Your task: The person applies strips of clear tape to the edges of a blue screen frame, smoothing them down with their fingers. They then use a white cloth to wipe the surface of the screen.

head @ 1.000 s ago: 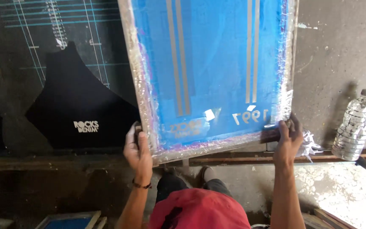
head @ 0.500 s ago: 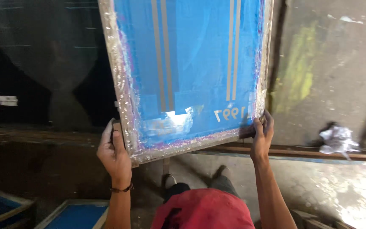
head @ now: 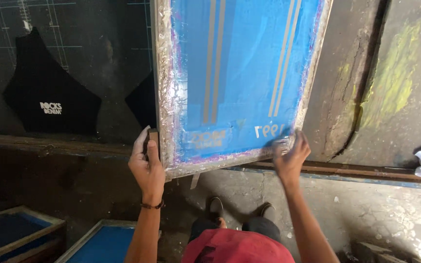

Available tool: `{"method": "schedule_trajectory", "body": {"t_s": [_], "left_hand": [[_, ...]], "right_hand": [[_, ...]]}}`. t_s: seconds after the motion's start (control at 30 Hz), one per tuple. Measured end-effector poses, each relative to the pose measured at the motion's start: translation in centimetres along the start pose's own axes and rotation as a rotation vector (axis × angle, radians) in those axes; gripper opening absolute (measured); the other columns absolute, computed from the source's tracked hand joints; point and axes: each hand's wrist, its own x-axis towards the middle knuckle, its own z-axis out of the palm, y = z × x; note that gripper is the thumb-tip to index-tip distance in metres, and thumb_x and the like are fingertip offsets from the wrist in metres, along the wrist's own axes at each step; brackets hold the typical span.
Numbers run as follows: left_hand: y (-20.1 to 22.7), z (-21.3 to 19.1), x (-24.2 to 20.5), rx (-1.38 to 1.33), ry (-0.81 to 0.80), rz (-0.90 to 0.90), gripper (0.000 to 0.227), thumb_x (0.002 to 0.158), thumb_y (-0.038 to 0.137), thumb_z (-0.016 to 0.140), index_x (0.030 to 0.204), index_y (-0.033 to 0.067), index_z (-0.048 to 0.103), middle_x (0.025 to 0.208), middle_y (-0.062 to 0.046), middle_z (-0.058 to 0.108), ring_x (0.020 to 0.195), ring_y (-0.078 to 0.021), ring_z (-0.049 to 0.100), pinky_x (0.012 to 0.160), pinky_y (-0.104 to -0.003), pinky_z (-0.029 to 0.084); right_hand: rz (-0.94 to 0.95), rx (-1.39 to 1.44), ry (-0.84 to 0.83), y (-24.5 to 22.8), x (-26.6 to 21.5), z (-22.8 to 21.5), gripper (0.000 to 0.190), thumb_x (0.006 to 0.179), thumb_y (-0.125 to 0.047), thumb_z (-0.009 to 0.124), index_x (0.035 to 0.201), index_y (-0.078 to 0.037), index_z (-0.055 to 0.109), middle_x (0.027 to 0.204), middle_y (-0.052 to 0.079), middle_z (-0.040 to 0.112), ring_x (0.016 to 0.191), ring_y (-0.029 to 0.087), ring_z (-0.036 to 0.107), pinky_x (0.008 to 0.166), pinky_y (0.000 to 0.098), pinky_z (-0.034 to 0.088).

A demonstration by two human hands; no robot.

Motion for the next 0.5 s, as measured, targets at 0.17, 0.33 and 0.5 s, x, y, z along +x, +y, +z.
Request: {"method": "schedule_trajectory", "body": {"t_s": [0.17,0.33,0.5], "left_hand": [[2.6,-0.6,-1.2,-0.036,-0.052,-0.051,0.039,0.106,0.015,0.054,0.139,-0.0057,0.059,0.122,-0.024,0.069,0.103,-0.0283,0.066,0.086,-0.040,0.052],[6.7,-1.5,-4.4,-0.015,-0.149,-0.072,0.045,0.099,0.015,0.060,0.139,-0.0079,0.057,0.115,-0.018,0.072,0.084,-0.0176,0.069,0.070,-0.027,0.055],[12.8,0.5,-9.8,-0.041,-0.208,-0.010,0.039,0.082,0.010,0.072,0.117,-0.0090,0.066,0.089,-0.019,0.078,0.061,-0.0160,0.069,0.052,-0.026,0.060]], "right_hand": [[-0.109,0.289,-0.213,-13.9,0.7,-7.8,0.054,0.083,-0.016,0.073,0.134,-0.006,0.058,0.134,0.014,0.057,0.127,0.031,0.050,0.106,0.0469,0.042],[-0.264,0.495,-0.397,-19.3,1.2,-15.1,0.058,0.079,-0.019,0.069,0.134,-0.006,0.056,0.142,0.019,0.055,0.123,0.031,0.057,0.102,0.0514,0.053],[-0.394,0.542,-0.679,-21.0,2.8,-26.1,0.056,0.090,-0.041,0.073,0.137,-0.018,0.058,0.148,0.021,0.046,0.136,0.039,0.052,0.109,0.0537,0.047]]}}
